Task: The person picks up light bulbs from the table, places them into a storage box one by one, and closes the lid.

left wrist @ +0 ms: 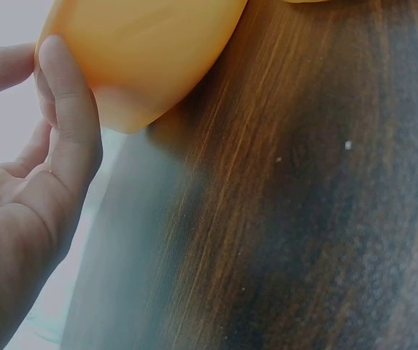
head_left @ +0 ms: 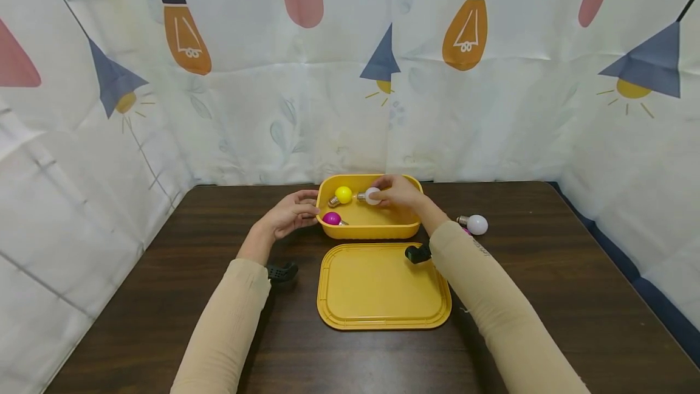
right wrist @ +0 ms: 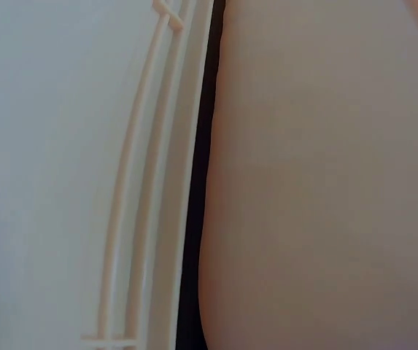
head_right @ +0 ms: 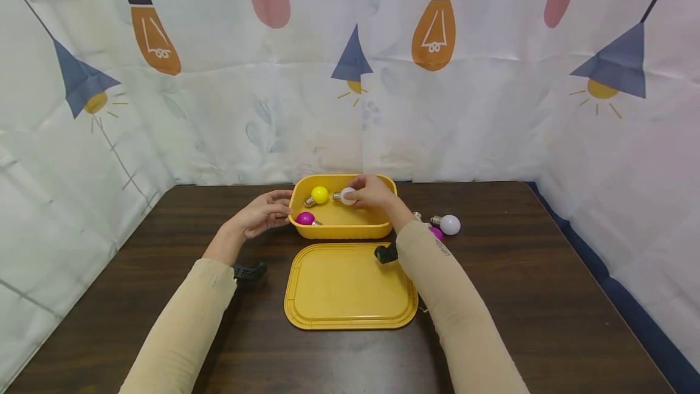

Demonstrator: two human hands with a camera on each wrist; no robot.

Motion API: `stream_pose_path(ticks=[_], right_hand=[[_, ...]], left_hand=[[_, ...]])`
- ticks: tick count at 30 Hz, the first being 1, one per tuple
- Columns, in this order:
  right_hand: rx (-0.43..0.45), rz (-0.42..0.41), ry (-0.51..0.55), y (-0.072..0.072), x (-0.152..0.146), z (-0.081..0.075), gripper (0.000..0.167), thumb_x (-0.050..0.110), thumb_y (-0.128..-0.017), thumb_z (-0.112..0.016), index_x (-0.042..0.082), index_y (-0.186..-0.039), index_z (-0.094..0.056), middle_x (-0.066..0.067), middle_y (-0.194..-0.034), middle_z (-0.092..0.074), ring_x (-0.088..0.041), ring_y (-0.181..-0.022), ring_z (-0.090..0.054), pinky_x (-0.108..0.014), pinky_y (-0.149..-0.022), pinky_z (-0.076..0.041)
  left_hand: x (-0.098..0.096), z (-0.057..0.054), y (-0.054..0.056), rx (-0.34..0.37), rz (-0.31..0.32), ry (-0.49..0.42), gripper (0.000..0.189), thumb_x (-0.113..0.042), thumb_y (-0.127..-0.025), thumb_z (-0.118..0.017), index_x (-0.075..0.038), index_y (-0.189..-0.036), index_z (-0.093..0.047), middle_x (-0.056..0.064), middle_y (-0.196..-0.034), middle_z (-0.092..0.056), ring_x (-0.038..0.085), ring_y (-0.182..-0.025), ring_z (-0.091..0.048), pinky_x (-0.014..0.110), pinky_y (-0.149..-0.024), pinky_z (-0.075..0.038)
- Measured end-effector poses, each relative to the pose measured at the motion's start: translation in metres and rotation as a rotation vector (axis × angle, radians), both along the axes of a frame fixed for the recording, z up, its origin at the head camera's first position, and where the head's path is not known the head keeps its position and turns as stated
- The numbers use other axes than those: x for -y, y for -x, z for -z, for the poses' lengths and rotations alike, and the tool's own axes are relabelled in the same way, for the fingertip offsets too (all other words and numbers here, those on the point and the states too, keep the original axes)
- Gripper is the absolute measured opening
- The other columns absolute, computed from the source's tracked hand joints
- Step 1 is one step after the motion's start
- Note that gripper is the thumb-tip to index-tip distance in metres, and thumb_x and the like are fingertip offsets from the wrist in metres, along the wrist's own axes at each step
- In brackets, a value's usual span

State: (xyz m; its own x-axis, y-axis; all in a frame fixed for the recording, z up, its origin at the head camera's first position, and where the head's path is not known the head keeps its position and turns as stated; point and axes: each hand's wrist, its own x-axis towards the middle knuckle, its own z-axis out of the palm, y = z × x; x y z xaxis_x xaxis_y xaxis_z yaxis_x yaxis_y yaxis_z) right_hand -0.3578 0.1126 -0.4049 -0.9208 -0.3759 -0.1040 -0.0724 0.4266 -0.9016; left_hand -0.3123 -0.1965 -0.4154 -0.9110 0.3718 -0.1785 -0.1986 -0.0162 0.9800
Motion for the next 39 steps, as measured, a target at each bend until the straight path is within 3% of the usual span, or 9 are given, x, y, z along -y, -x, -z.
stream_pose_path(ticks=[30, 39], right_hand=[[-0.046, 0.0, -0.006, -0.002, 0.0061, 0.004, 0.037, 0.014, -0.096, -0.076, 0.001, -0.129, -0.064, -0.016, -0.125, -0.062, -0.028, -0.106, -0.06, -0.037, -0.089, -0.058], [-0.049, 0.001, -0.005, -0.0014, 0.0049, 0.0064, 0.036, 0.013, -0.094, -0.077, 0.002, -0.126, -0.065, -0.017, -0.121, -0.063, -0.028, -0.104, -0.062, -0.034, -0.086, -0.059]], left_hand=[[0.0006, -0.0001, -0.0008, -0.005, 0.006, 0.001, 0.062, 0.004, -0.1, -0.058, 0.005, -0.154, -0.028, 0.031, -0.137, -0.049, 0.019, -0.091, -0.067, 0.029, -0.084, -0.059], [0.0003, -0.0018, -0.0024, -0.003, 0.006, 0.001, 0.059, 0.005, -0.1, -0.056, 0.005, -0.153, -0.03, 0.029, -0.132, -0.051, 0.016, -0.085, -0.067, 0.028, -0.082, -0.06]])
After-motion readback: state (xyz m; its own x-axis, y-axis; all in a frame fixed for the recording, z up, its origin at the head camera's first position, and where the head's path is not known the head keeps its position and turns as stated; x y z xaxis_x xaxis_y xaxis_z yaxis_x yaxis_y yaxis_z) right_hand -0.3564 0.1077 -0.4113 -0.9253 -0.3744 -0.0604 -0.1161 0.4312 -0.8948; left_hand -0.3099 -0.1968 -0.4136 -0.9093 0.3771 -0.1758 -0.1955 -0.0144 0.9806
